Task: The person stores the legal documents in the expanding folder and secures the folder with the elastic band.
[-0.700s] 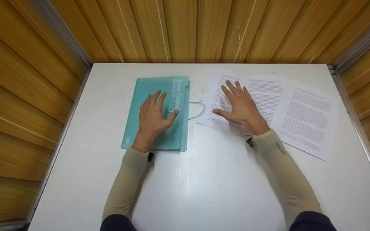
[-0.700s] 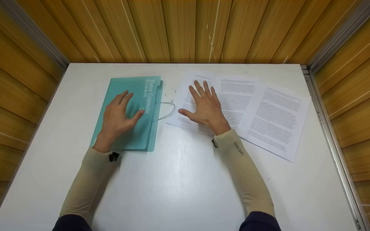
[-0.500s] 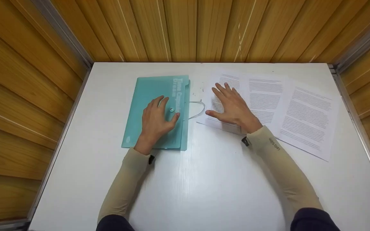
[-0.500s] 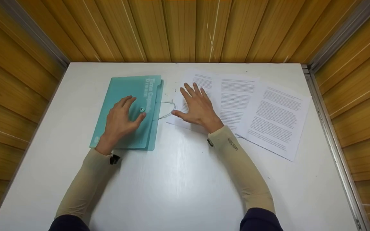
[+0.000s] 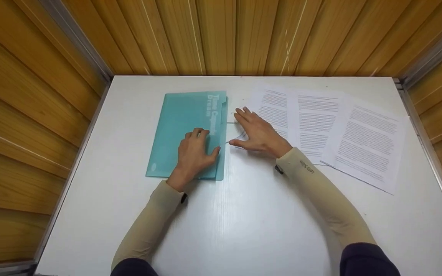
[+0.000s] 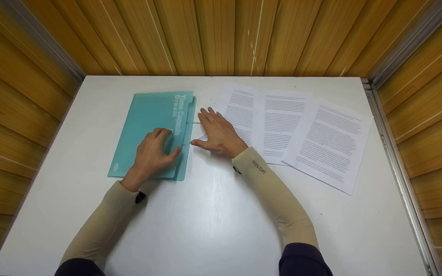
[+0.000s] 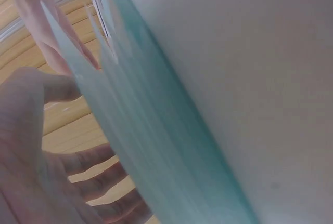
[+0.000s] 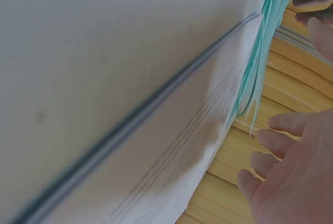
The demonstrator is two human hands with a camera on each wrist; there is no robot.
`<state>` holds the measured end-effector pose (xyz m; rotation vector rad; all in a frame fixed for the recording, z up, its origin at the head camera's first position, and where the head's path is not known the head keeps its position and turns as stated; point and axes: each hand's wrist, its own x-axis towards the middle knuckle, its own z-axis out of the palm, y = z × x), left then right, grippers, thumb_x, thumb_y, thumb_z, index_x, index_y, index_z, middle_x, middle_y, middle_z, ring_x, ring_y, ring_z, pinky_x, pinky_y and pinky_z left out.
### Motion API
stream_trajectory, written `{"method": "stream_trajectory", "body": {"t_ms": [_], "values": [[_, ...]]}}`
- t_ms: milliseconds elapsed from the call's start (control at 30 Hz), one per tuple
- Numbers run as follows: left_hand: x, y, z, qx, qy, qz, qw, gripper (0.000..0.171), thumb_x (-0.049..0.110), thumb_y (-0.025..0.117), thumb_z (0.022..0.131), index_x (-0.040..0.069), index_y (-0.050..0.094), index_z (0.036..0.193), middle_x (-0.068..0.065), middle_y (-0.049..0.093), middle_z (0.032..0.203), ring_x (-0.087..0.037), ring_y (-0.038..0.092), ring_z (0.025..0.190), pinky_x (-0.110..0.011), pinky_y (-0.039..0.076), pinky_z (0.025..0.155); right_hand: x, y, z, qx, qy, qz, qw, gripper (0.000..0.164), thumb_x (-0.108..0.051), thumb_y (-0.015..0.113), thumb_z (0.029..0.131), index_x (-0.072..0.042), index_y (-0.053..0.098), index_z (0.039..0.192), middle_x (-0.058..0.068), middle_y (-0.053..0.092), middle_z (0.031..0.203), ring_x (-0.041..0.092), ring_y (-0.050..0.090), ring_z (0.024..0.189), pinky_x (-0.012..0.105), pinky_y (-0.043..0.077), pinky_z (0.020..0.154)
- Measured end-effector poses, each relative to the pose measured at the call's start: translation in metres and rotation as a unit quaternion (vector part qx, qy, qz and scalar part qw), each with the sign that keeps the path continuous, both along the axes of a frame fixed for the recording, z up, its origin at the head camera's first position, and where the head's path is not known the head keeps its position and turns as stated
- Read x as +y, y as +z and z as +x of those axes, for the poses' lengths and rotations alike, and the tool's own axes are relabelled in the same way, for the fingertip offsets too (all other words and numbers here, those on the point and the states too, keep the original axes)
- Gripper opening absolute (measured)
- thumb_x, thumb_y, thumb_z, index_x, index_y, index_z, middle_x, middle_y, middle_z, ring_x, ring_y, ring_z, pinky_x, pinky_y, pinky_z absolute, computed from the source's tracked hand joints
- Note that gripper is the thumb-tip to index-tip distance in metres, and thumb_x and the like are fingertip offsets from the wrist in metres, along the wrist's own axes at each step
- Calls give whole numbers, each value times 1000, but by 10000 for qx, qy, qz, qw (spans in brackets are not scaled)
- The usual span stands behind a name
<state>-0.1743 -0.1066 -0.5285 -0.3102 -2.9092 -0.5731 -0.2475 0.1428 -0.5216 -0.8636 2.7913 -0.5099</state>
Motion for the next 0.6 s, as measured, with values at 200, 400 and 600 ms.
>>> {"method": "stream_trajectory", "body": {"t_ms": [200, 400, 600], "values": [[4, -1, 0, -214, -20, -91, 9997, 58, 46, 76, 92, 6, 68, 133, -18, 66, 135, -42, 65, 122, -57, 58, 94, -13, -3, -4, -34, 345, 287, 9990, 106, -73, 56, 97, -5, 21, 170, 9, 15, 180, 31, 10, 167, 49, 13, 133], [8, -2, -2, -493, -54, -435, 9978, 60, 51, 75, 91, 6, 67, 131, -17, 64, 133, -41, 64, 118, -56, 57, 93, -23, -8, -8, -96, 638, 612, 9960, 108, -73, 54, 97, -2, 19, 170, 12, 13, 180, 32, 10, 167, 47, 14, 134], [11, -11, -11, -685, -166, -484, 9963, 61, 50, 74, 92, 5, 65, 132, -18, 63, 136, -40, 61, 119, -55, 57, 95, -28, -16, -11, -227, 704, 894, 9932, 107, -71, 55, 99, -1, 14, 170, 14, 8, 180, 30, 6, 167, 45, 10, 134]]}}
